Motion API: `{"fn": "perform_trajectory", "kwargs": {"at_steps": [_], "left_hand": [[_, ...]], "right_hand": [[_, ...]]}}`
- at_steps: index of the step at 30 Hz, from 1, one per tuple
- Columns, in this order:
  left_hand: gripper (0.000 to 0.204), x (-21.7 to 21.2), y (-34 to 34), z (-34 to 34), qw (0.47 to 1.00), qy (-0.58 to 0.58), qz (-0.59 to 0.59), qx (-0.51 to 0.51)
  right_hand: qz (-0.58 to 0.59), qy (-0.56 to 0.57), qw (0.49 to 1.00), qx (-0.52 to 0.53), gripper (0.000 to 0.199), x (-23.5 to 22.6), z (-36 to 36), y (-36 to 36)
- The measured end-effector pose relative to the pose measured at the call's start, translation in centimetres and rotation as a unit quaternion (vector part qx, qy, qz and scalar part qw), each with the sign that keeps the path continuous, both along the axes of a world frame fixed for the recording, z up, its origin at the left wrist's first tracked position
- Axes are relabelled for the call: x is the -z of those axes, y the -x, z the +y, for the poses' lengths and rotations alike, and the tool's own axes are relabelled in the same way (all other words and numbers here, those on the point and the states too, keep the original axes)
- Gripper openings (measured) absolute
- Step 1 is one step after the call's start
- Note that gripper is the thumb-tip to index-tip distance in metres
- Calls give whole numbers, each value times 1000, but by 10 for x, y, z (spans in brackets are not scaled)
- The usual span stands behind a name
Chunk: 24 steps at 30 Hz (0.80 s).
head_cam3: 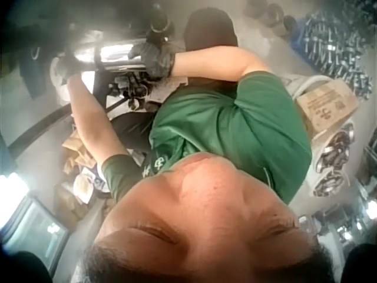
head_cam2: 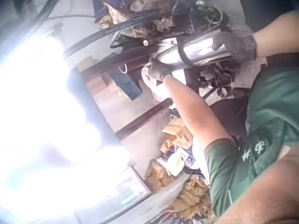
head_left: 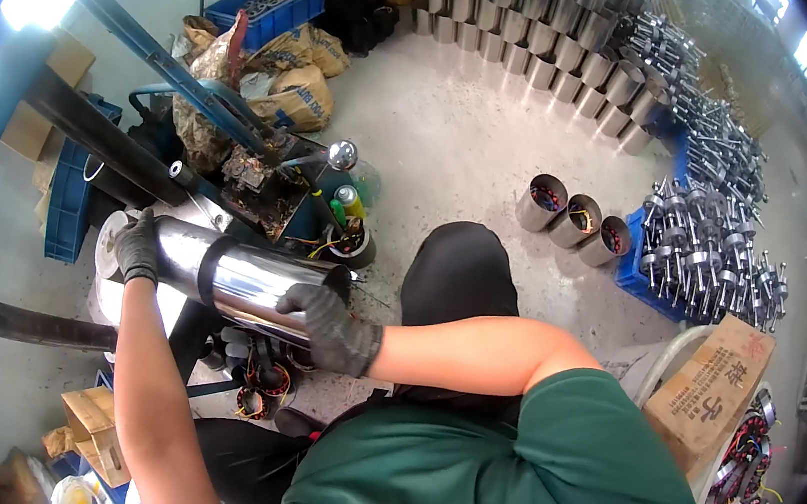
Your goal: The person holds an electric motor stator and inserts thin wires into its slots by hand, then places the stator inside a metal cylinder and uses a hydraulic press to seat it.
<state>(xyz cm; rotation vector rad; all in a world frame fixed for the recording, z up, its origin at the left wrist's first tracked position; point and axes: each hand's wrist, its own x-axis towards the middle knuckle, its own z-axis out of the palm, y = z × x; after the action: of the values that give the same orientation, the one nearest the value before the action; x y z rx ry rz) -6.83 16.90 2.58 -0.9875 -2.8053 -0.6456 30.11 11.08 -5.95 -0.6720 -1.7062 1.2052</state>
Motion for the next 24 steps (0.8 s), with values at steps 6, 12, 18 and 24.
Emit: {"fn": "perform_trajectory", "kwargs": {"at_steps": [6,12,18,24], "left_hand": [[74,3,11,-7,999,15,-35,-3],[79,30,61,-17,1000,1,-11,17],[71,21,41,-13,999,-23,-21,42],[67,14,43,-12,997,-29,-60,35]], "right_hand": [[98,675,645,-345,60,-73,127,-74],[-144,446,879,-91,14,-69,203,-167],[-446,197,873,-5,22,87,177,-253],[-599,183,777,-55,32,229,115,-280]]}}
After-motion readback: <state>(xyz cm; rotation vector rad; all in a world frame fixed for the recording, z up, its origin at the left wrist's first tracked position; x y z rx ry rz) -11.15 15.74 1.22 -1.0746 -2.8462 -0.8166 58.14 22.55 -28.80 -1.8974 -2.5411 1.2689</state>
